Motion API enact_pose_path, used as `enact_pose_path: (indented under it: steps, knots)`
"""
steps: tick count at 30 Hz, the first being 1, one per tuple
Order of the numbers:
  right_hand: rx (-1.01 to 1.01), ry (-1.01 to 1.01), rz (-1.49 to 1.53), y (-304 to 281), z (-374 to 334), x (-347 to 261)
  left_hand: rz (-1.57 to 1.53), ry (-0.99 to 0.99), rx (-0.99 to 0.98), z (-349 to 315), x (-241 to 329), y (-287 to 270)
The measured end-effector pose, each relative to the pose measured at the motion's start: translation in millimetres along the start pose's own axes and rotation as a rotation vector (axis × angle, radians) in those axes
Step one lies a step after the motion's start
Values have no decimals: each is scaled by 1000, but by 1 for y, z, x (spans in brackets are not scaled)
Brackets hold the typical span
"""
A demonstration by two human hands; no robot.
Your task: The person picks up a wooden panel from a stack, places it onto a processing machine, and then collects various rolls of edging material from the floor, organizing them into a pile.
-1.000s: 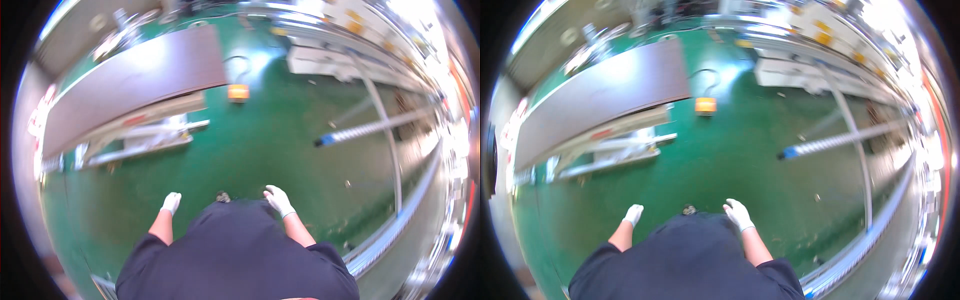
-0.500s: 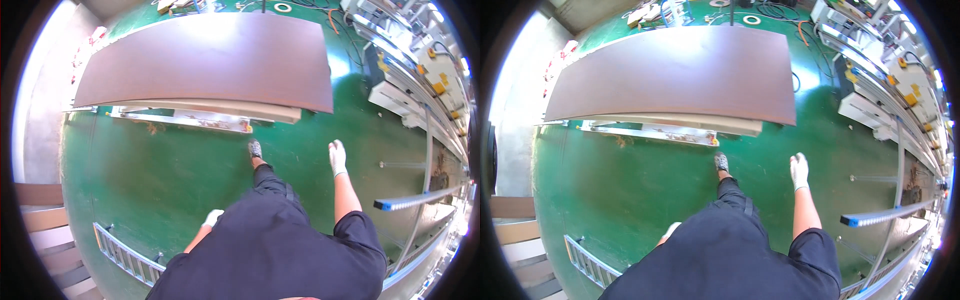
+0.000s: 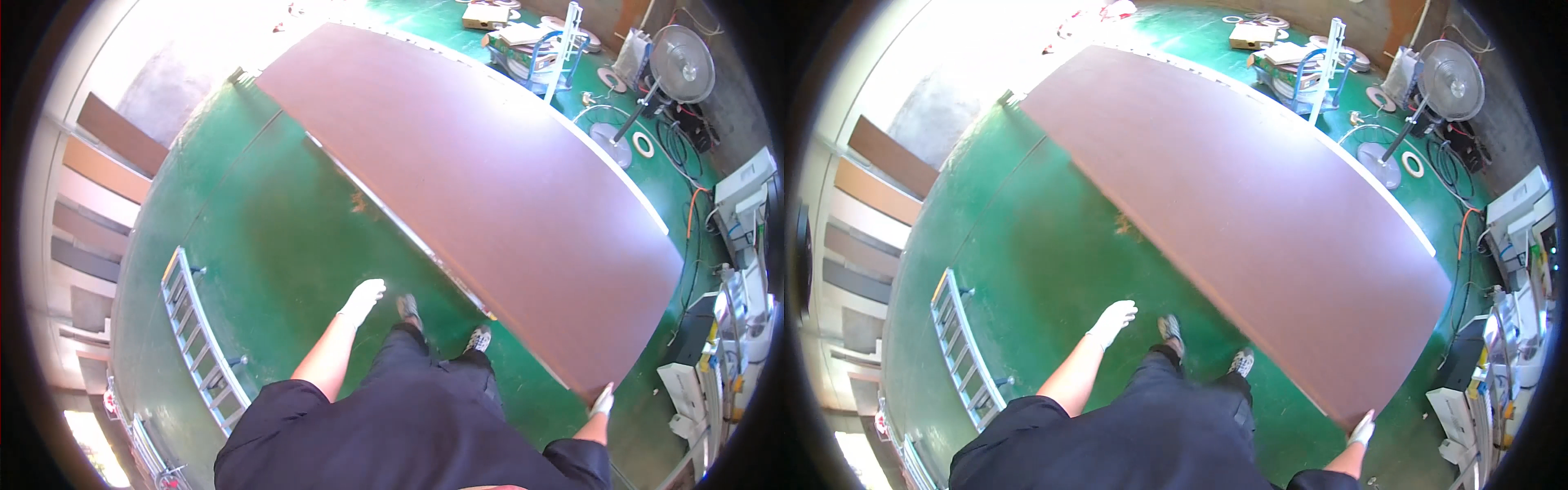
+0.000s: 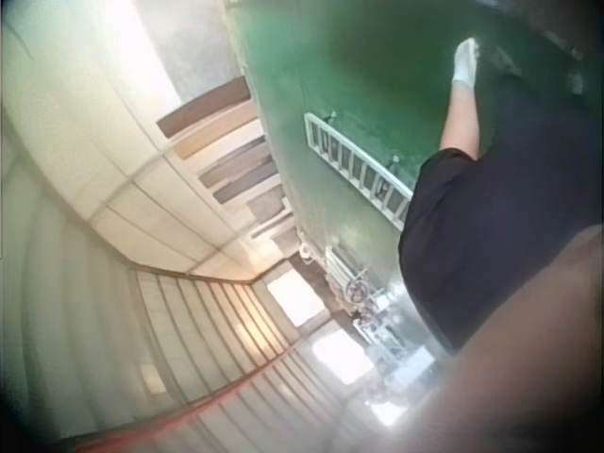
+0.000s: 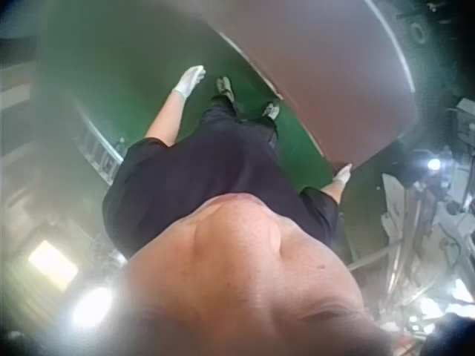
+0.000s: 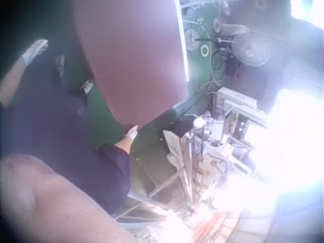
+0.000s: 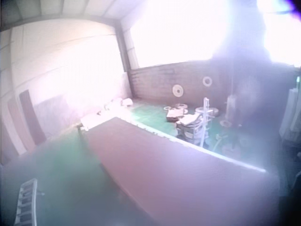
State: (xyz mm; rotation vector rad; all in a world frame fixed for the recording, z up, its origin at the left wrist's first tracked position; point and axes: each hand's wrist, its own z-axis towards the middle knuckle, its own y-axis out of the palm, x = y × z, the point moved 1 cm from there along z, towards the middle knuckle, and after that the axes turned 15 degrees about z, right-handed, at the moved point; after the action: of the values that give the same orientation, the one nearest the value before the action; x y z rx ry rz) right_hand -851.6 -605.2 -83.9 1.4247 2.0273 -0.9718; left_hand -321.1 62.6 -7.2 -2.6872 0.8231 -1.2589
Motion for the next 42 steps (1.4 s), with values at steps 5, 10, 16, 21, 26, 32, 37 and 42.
enact_pose_path:
  steps: [5, 10, 16, 21, 26, 32, 37, 42]
  knots:
    - [67, -164, 41, 48, -77, 62, -570, 133, -376, 155, 37, -81]
    - [567, 64, -515, 78, -229, 78, -583, 7, -189, 167, 94, -67]
    - [814, 260, -382, 123, -372, 164, 220, -188, -123, 248, 44, -238]
    - [698, 188, -357, 154, -437, 217, 212, -89, -197, 228, 74, -271]
    - [672, 182, -308, 164, -499, 243, 122, -80, -306, 224, 75, -291]
    - [699, 153, -174, 166, -593, 333, 104, -112, -357, 198, 41, -337]
    - [755, 130, -123, 174, -640, 393, 47, -196, -394, 197, 4, -381]
    - [902, 348, -169, 217, -640, 382, -43, -253, -495, 236, -15, -444]
